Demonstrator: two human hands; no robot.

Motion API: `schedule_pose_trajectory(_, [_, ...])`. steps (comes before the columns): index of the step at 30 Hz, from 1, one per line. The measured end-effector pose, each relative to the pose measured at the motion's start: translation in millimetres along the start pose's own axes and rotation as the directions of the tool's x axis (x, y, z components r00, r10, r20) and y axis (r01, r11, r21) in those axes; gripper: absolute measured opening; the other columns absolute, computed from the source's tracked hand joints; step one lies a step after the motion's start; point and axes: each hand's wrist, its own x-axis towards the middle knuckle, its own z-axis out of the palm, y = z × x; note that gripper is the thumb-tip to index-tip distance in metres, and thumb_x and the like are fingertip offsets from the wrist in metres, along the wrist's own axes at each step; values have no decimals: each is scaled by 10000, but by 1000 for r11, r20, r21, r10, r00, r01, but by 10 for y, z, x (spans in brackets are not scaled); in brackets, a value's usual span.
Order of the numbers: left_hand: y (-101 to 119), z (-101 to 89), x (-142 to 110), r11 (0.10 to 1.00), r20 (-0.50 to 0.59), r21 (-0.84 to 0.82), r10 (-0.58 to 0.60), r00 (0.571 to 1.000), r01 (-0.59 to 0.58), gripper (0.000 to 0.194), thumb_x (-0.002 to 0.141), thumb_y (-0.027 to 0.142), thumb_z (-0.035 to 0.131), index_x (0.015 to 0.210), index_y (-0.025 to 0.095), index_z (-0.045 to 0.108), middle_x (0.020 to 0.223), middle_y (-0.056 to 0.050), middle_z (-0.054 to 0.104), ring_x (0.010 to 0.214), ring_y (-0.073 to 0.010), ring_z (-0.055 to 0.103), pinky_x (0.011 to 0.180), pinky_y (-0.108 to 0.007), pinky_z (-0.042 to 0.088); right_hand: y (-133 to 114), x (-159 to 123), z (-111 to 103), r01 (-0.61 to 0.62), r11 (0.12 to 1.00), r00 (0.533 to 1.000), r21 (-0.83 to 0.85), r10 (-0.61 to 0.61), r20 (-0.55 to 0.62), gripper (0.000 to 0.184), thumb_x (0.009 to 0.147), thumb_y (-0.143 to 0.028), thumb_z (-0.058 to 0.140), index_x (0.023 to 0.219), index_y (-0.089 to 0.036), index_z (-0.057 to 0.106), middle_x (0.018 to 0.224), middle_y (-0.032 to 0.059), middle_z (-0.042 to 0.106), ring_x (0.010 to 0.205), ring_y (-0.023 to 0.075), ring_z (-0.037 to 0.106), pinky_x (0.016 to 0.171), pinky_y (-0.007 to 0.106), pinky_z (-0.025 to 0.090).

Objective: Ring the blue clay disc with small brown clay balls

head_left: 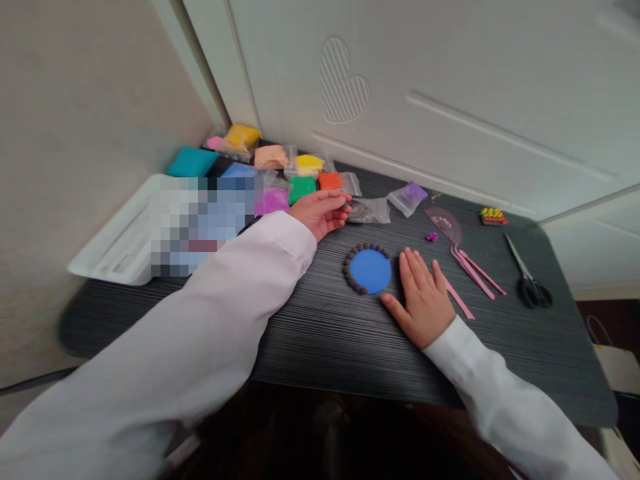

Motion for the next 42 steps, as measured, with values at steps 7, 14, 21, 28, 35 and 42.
schedule_pose_trajectory(7, [-3, -16, 5, 1000, 22, 7, -27, 999, 27, 82, 694, 104, 547, 763, 100, 591, 590, -19, 616, 498, -65, 556, 506, -174, 453, 44, -73, 10, -20, 1000, 1000, -18, 20, -1, 727, 795, -537, 284, 1314, -31, 217, 1387, 153, 228, 1291, 249, 151, 1043, 472, 118])
schedule_pose_trajectory(14, [13, 2, -22, 1000, -8, -7, -8, 1000, 8, 81, 687, 92, 545, 755, 99, 589, 577, -19, 607, 492, -64, 549, 503, -176, 445, 66, 9, -8, -93, 996, 995, 1, 93, -19, 696, 814, -514, 260, 1318, -36, 203, 1392, 152, 216, 1290, 249, 159, 1040, 480, 103])
schedule_pose_trajectory(21, [14, 11, -13, 1000, -8, 0, -5, 1000, 5, 80, 689, 89, 549, 754, 97, 594, 582, -29, 606, 495, -67, 548, 499, -178, 442, -51, -47, -16, 40, 997, 999, 69, -38, -35, 723, 789, -541, 302, 1321, -60, 212, 1381, 149, 248, 1285, 261, 174, 1034, 493, 107])
schedule_pose_trajectory(28, [26, -20, -15, 1000, -25, -4, -25, 999, 25, 83, 689, 86, 554, 757, 102, 599, 591, -30, 612, 496, -66, 553, 503, -176, 455, 56, -98, 11, -11, 999, 999, 31, 12, -34, 703, 803, -515, 300, 1320, -47, 209, 1378, 159, 251, 1284, 262, 180, 1027, 491, 143])
schedule_pose_trajectory(35, [25, -9, -17, 1000, -16, 4, -12, 1000, 12, 114, 671, 53, 558, 765, 94, 607, 606, -43, 623, 514, -73, 566, 515, -178, 463, -76, -39, -17, 49, 995, 998, 91, -45, -47, 706, 795, -535, 302, 1325, -77, 213, 1386, 128, 246, 1289, 248, 169, 1035, 488, 139])
schedule_pose_trajectory(42, [26, -33, -19, 999, 2, 5, -38, 999, 38, 148, 636, 37, 582, 769, 96, 610, 627, -46, 630, 531, -78, 575, 530, -185, 470, 20, -166, -7, 25, 999, 1000, 39, -24, -9, 701, 800, -519, 309, 1325, -65, 208, 1391, 133, 228, 1293, 254, 154, 1035, 481, 160])
